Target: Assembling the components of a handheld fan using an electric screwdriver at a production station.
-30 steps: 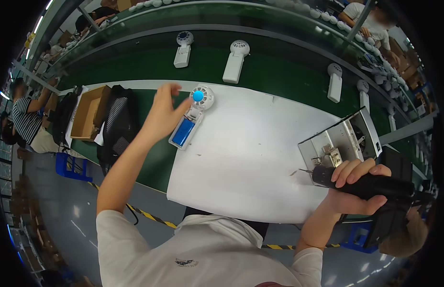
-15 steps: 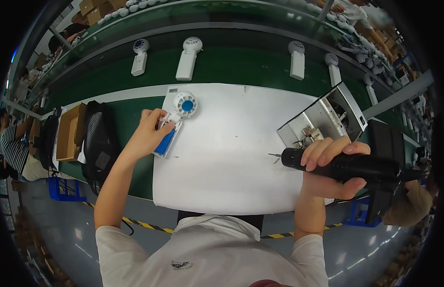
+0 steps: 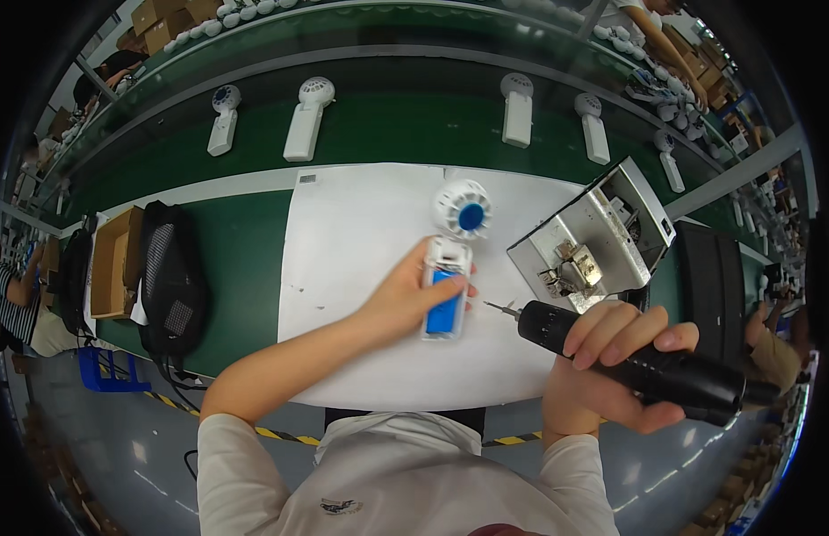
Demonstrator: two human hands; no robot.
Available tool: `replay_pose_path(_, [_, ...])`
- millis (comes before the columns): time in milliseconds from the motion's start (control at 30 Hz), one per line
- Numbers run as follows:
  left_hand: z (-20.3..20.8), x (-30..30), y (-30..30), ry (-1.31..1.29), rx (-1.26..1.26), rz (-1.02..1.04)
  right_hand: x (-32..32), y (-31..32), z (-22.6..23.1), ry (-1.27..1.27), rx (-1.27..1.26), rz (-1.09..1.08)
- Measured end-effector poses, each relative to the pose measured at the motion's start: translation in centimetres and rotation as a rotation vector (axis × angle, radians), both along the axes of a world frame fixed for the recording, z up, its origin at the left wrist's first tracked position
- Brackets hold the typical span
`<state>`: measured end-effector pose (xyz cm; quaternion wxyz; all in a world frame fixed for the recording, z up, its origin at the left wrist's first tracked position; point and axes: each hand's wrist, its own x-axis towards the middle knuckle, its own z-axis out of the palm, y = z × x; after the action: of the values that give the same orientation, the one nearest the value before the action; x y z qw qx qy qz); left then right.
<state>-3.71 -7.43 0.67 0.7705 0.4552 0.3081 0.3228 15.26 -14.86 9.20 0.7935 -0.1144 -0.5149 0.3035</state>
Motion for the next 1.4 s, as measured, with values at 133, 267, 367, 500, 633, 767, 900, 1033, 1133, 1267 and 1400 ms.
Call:
replay_pose_path(133, [-1.9,1.8,-0.6,-0.124,0.006,-0.139,-0.4,0.7,-1.0,-0.06,0.038,-0.055])
replay_pose_path(267, [-2.1,1.9,-0.1,-0.157,0.002,-0.205,-0.9,1.6,-1.9,-0.127,0.005,-0.072])
replay_pose_path(367, [-2.3,2.0,0.1,-0.164,-0.002,-0.217,-0.7,2.1,-2.3,-0.174,-0.006,-0.063])
replay_pose_path(500, [-2.4,2.0,0.1,-0.151,-0.003,-0.214,-0.7,2.5,-2.7,-0.252,0.004,-0.044])
replay_pose_path(633, [-2.2,1.5,0.2,-0.113,-0.031,-0.249,-1.3,2.7,-3.0,-0.261,-0.017,-0.063])
replay_pose_path(767, [-2.4,1.3,-0.1,-0.111,0.03,-0.242,-1.6,2.9,-3.1,-0.258,-0.063,-0.03])
replay_pose_path(900, [-2.2,1.0,-0.3,-0.065,0.065,-0.231,-2.0,3.8,-3.7,-0.29,-0.039,-0.033])
replay_pose_path(1033, [-2.1,0.8,-0.2,-0.026,0.089,-0.23,-2.3,4.6,-4.0,-0.326,-0.001,-0.036])
replay_pose_path(1133, [-2.2,0.7,0.0,-0.045,0.123,-0.261,-2.3,4.8,-4.1,-0.335,-0.004,-0.015])
replay_pose_path(1267, [-2.5,0.6,0.1,-0.056,0.12,-0.263,-2.2,5.5,-4.4,-0.305,-0.013,0.021])
replay_pose_path(1400, [-2.4,0.8,0.0,-0.08,0.054,-0.271,-1.6,5.5,-2.3,-0.274,-0.055,0.002])
